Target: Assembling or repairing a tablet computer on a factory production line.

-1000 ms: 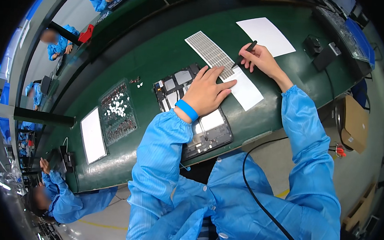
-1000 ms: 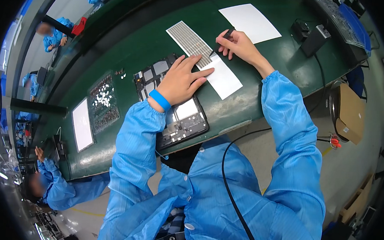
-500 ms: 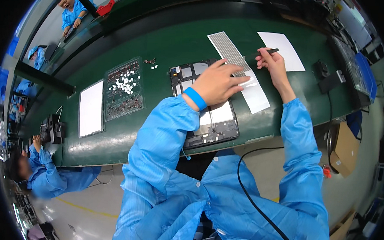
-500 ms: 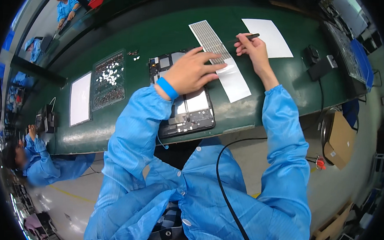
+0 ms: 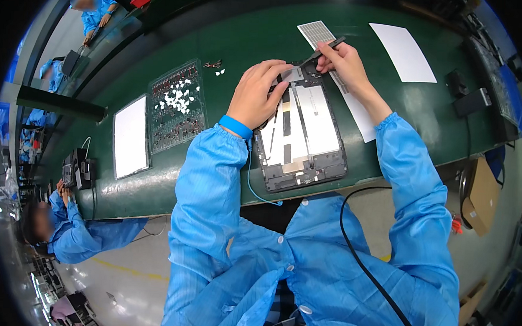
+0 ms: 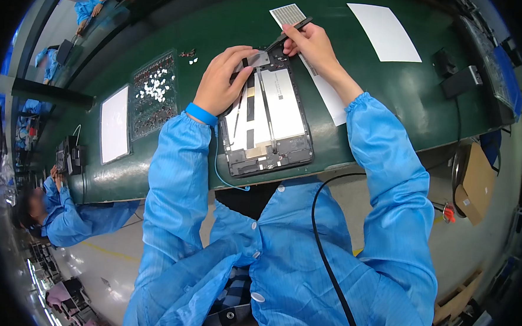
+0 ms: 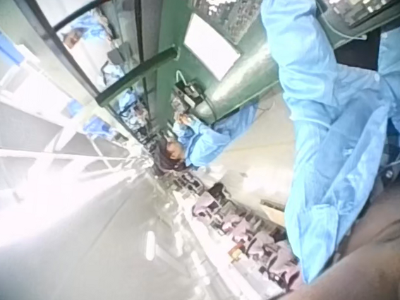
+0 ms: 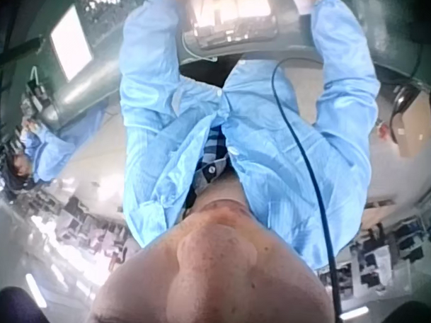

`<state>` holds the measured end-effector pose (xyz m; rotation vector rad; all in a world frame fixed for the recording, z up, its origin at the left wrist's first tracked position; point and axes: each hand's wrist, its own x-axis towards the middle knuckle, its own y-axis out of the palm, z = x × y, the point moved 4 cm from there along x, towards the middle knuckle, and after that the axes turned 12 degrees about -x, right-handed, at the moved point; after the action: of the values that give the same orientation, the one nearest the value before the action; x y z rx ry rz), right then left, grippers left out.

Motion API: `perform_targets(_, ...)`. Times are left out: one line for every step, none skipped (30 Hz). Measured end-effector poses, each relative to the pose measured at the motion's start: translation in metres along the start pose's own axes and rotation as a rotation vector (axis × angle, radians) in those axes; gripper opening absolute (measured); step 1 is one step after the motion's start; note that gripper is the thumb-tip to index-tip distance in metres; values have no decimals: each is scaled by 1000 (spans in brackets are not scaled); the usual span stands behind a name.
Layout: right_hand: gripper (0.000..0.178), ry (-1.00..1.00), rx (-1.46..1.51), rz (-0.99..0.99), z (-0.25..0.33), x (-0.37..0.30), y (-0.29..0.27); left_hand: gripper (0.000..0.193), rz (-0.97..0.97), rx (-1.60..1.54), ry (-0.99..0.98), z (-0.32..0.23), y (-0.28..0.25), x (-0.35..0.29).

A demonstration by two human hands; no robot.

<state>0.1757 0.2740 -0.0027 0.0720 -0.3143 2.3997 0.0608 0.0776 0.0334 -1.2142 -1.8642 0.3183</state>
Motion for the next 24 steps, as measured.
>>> perform_targets(36, -4, 0, 17, -2, 0, 0, 28, 7, -3, -2, 1, 1, 0)
perform_targets(36, 3, 2, 11, -3, 0, 0, 28, 9, 5, -7, 2, 2, -1)
perform_targets(34, -2, -6, 17, -2, 0, 0, 28, 11, 14, -11, 3, 2, -2)
perform_targets(32, -8, -14, 23, -2, 0, 1, 28, 20, 10, -10, 3, 3, -2)
perform_targets(32, -4, -12, 16, -2, 1, 2, 27, 23, 23, -3, 2, 2, -2)
perform_targets(32, -3, -5, 20, -2, 1, 3, 27, 26, 35, 4, 2, 2, -2)
perform_targets(32, -3, 2, 24, -3, 1, 3, 27, 22, 35, 7, 4, 3, -2)
perform_targets(32, -4, 4, 17, -3, 1, 3, 27, 27, 35, 13, 4, 4, -2)
perform_targets(33, 3, -11, 25, -3, 1, 3, 28, 39, 52, 7, 4, 4, -2)
perform_targets(33, 10, -26, 33, -3, 1, 3, 30, 50, 70, 1, 4, 4, -2)
perform_targets(33, 6, -24, 31, -3, 2, 2, 30, 50, 73, 5, 4, 4, -2)
perform_targets(33, 10, -34, 33, -4, 1, 3, 30, 56, 76, 0, 4, 4, -3)
perform_targets(34, 15, -44, 36, -5, 1, 3, 30, 62, 79, -5, 4, 4, -2)
perform_targets(34, 15, -41, 38, -5, 1, 4, 30, 63, 82, -7, 4, 4, -3)
perform_targets(34, 0, -49, 39, -3, 1, 4, 31, 65, 82, -2, 4, 3, -3)
perform_targets(34, -14, -57, 40, -2, 0, 4, 31, 68, 82, 4, 3, 3, -3)
perform_targets(34, -14, -54, 38, -2, 0, 4, 31, 71, 84, 4, 3, 3, -3)
perform_targets(33, -33, -64, 25, -1, -1, 4, 31, 84, 103, 10, 1, 5, -2)
perform_targets(33, -52, -73, 10, -1, -2, 3, 31, 98, 121, 17, 0, 7, -2)
perform_targets(33, -54, -68, 8, 0, -2, 4, 31, 101, 125, 19, -2, 6, 0)
perform_targets(31, -57, -78, -1, 0, -2, 3, 31, 120, 157, 25, -4, 7, 0)
perform_targets(29, -60, -89, -10, 0, -3, 2, 31, 139, 188, 31, -6, 8, 1)
perform_targets(29, -68, -87, -10, 3, -4, 4, 30, 161, 224, 20, -7, 8, 1)
perform_targets(26, -183, -141, -113, 10, -9, 4, 30, 157, 230, 24, -7, 8, 2)
